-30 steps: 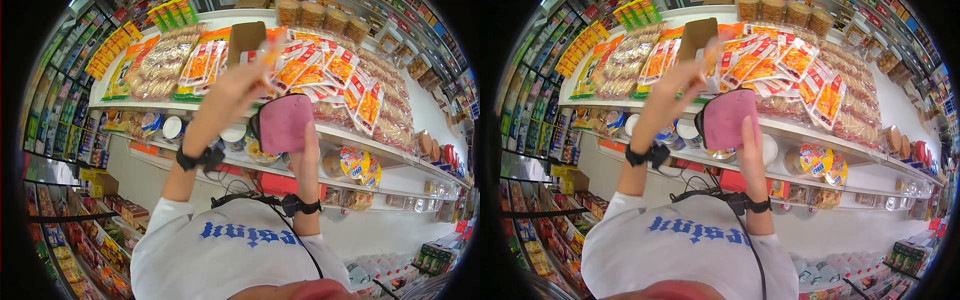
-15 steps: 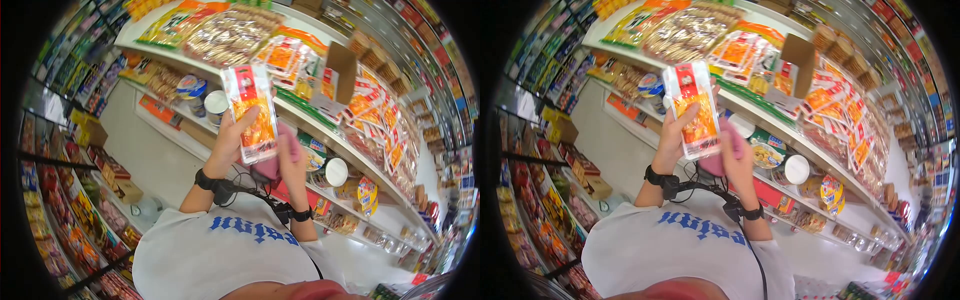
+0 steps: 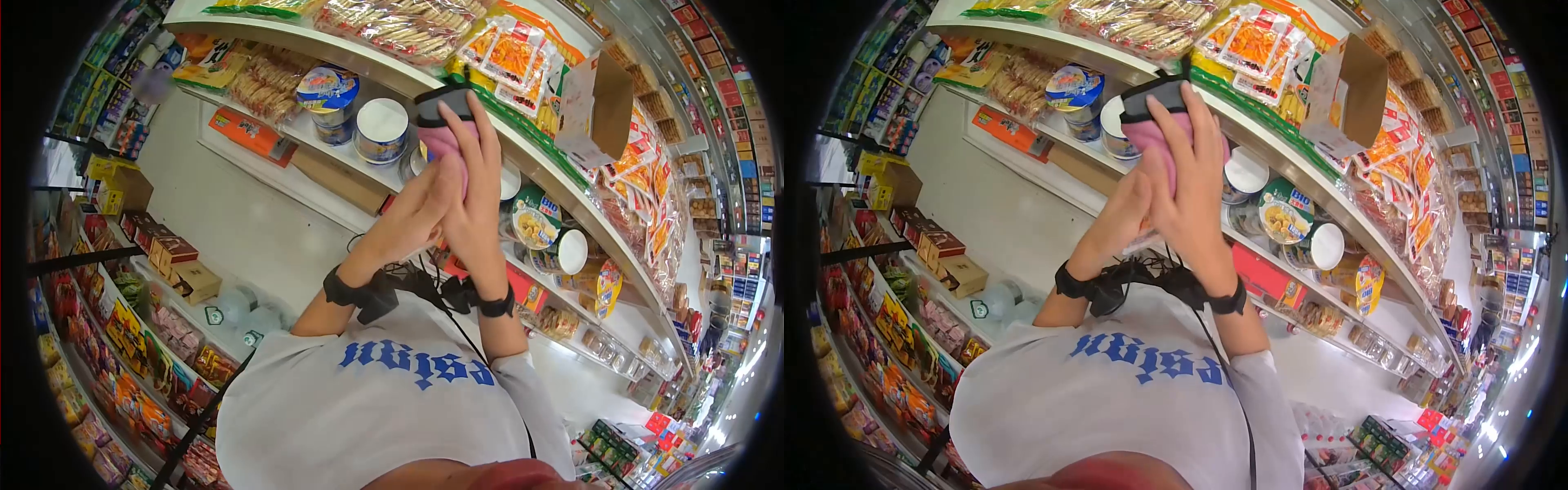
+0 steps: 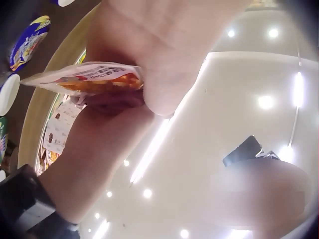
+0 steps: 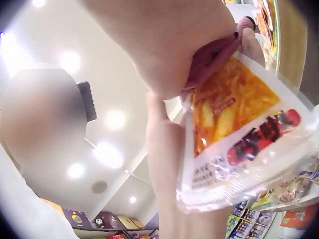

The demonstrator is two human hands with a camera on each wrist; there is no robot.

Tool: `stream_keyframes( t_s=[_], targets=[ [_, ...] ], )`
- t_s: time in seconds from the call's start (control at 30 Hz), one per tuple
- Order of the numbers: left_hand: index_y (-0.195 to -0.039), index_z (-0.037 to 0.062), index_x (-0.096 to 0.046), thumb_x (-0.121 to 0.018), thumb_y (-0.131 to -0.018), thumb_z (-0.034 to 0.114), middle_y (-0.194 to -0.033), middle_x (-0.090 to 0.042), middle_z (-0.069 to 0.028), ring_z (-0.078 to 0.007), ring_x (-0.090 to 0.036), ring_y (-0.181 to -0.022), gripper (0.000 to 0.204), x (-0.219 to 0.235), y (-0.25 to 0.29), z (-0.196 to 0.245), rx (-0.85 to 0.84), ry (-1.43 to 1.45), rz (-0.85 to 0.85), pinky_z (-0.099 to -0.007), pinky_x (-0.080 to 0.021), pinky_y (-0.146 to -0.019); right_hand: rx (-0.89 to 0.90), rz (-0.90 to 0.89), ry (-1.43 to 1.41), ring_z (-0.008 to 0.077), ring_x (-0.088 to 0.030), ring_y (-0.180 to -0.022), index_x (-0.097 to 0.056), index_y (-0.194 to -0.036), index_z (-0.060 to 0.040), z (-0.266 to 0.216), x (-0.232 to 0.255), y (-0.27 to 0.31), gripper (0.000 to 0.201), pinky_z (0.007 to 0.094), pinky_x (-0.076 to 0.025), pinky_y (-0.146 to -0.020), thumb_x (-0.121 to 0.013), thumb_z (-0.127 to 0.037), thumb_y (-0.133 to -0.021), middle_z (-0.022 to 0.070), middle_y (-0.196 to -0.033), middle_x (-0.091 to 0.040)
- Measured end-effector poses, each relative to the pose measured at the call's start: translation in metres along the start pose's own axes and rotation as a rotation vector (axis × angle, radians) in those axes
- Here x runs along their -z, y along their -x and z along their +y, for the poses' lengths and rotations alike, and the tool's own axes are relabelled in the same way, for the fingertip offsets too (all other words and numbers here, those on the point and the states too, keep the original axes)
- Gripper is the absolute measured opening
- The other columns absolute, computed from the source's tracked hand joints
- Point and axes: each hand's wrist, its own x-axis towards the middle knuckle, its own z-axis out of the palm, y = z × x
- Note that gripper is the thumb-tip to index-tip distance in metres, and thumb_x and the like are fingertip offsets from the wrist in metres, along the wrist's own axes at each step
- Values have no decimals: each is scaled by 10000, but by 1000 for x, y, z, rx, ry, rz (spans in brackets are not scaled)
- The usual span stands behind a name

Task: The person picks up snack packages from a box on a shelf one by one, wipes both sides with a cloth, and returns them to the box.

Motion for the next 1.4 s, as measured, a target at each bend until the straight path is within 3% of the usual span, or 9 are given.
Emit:
stream_keyframes(
  t_s=[0.37,0.43,0.57,0.77,0.8,0.9,1.0,1.13,1.4],
  targets=[
    [-1355,23,-502,-401,-1072,445,-1232,-642,-122,-209,-656,-1087,518,54,-11,9,-30,605,648,-352,-522,-945,64,-256,-88,412,-394,-1405,-630,-1204,35,-8,-37,49,286,460,-353,-1126,-605,-28,-925,193,-1487,-463],
    [-1359,15,-493,-398,-1071,447,-1239,-639,-131,-212,-656,-1094,527,57,-13,12,-27,627,568,-364,-525,-951,21,-293,-161,347,-472,-1355,-580,-1275,33,-2,-28,60,353,422,-383,-1102,-615,-42,-932,190,-1447,-501],
    [-1443,-28,-392,-404,-1080,389,-1337,-580,-154,-212,-612,-1177,553,26,-19,16,55,459,440,-355,-487,-1014,-631,-132,-536,160,-561,-1124,-430,-1391,46,7,0,59,557,304,-471,-943,-693,-132,-933,142,-1270,-582],
    [-1506,-12,-347,-496,-1064,266,-1457,-474,-147,-165,-501,-1297,542,-24,-54,-10,-374,-222,440,-301,-427,-1058,-441,95,-421,143,-614,-1013,-544,-1304,37,34,31,73,366,293,-489,-902,-618,-59,-958,129,-1112,-673],
    [-1516,-10,-335,-497,-1064,259,-1476,-456,-148,-160,-485,-1311,550,-33,-56,-7,-397,-245,408,-294,-415,-1065,-397,-13,-380,236,-584,-1203,-519,-1356,18,30,43,73,438,340,-440,-1016,-582,16,-923,204,-1345,-588],
    [-1520,59,-362,-304,-1069,524,-1447,-505,-161,-218,-535,-1280,650,-62,-49,-7,25,401,117,-345,-434,-1079,-40,-33,-244,438,-115,-1518,-485,-1436,-22,20,50,72,573,491,-152,-1203,-582,-16,-871,234,-1643,-153],
    [-1505,44,-381,-326,-1074,507,-1419,-523,-112,-157,-538,-1230,635,-98,-54,0,112,562,17,-301,-424,-1050,61,66,29,439,-114,-1518,-475,-1463,-51,24,85,56,584,516,-138,-1205,-584,-110,-893,229,-1633,-195],
    [-1449,33,-442,-465,-1067,329,-1307,-600,-86,-133,-596,-1143,484,-128,-64,-11,62,188,-42,-281,-486,-965,74,218,235,437,-171,-1504,-482,-1463,-61,46,132,29,555,479,-206,-1194,-563,-113,-916,232,-1622,-213],
    [-1359,11,-517,-521,-1054,213,-1212,-652,-64,-103,-646,-1019,366,-147,-98,-14,-66,334,70,-278,-541,-868,-524,213,-742,111,-599,-1026,-598,-1219,36,75,165,91,327,277,-488,-866,-637,-192,-988,89,-1163,-642]
  ],
)
